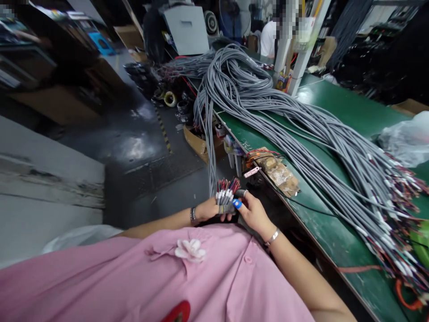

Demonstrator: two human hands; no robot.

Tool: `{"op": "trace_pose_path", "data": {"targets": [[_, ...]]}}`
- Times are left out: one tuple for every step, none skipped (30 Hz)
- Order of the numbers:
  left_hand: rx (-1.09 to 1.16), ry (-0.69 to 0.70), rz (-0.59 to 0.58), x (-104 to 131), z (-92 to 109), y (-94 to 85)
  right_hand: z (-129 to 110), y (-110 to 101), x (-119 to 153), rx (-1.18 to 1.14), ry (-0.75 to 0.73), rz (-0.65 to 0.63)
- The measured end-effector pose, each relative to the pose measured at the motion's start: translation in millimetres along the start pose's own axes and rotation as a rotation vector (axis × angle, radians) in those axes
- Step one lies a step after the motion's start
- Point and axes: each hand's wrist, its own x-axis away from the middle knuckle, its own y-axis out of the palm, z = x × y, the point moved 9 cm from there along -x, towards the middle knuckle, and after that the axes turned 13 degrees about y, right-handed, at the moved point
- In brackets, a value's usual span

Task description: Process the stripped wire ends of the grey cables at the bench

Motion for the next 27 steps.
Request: {"op": "trace_pose_path", "data": {"targets": [[-0.020, -0.008, -0.014, 1, 0, 6.3, 1, -3, 1, -0.026, 0.008, 0.016], [-0.044, -0.013, -0.021, 2, 1, 11.1, 2, -6, 2, -0.050, 0.017, 0.037], [-0.073, -0.015, -0.028, 2, 3, 14.7, 3, -8, 3, -0.071, 0.024, 0.057], [-0.104, -0.013, -0.031, 2, 4, 17.0, 4, -10, 3, -0.091, 0.029, 0.074], [-0.132, -0.006, -0.031, 2, 7, 18.1, 5, -11, 3, -0.107, 0.032, 0.088], [-0.155, 0.004, -0.026, 2, 9, 18.2, 7, -12, 4, -0.120, 0.038, 0.094], [-0.171, 0.018, -0.018, 1, 12, 17.7, 9, -13, 4, -0.132, 0.049, 0.094], [-0.175, 0.033, -0.003, 1, 14, 16.6, 11, -14, 4, -0.145, 0.065, 0.089], [-0.165, 0.045, 0.021, -1, 17, 14.9, 13, -15, 4, -0.163, 0.081, 0.080], [-0.142, 0.051, 0.051, -2, 18, 13.0, 14, -15, 4, -0.185, 0.092, 0.069], [-0.111, 0.050, 0.083, -4, 18, 11.1, 14, -16, 3, -0.212, 0.096, 0.056], [-0.077, 0.041, 0.116, -7, 18, 9.4, 13, -16, 2, -0.243, 0.091, 0.043], [-0.047, 0.028, 0.144, -9, 18, 8.0, 12, -16, 1, -0.274, 0.082, 0.037], [-0.028, 0.015, 0.166, -12, 18, 7.2, 11, -16, 0, -0.305, 0.075, 0.041], [-0.019, 0.008, 0.180, -15, 19, 6.7, 12, -17, -2, -0.337, 0.078, 0.059], [-0.016, 0.010, 0.187, -18, 21, 6.6, 13, -17, -3, -0.371, 0.090, 0.088], [-0.018, 0.020, 0.189, -20, 24, 6.8, 16, -18, -4, -0.409, 0.108, 0.122], [-0.027, 0.035, 0.186, -21, 28, 7.2, 18, -19, -4, -0.449, 0.126, 0.160], [-0.038, 0.053, 0.181, -21, 32, 7.6, 20, -19, -3, -0.488, 0.139, 0.196], [-0.049, 0.070, 0.175, -19, 36, 7.9, 20, -19, -2, -0.524, 0.145, 0.227], [-0.060, 0.084, 0.172, -16, 39, 7.5, 19, -18, -1, -0.553, 0.142, 0.249], [-0.069, 0.095, 0.171, -12, 41, 6.5, 17, -17, 1, -0.572, 0.136, 0.263], [-0.074, 0.103, 0.167, -8, 42, 5.1, 14, -15, 2, -0.582, 0.128, 0.269], [-0.072, 0.105, 0.159, -3, 43, 3.4, 11, -12, 3, -0.584, 0.122, 0.265], [-0.064, 0.098, 0.150, 2, 43, 1.1, 8, -8, 3, -0.577, 0.121, 0.249], [-0.047, 0.079, 0.146, 6, 41, -2.2, 6, -3, 2, -0.564, 0.125, 0.224], [-0.022, 0.050, 0.146, 9, 38, -6.2, 4, 3, -1, -0.548, 0.132, 0.194]]}}
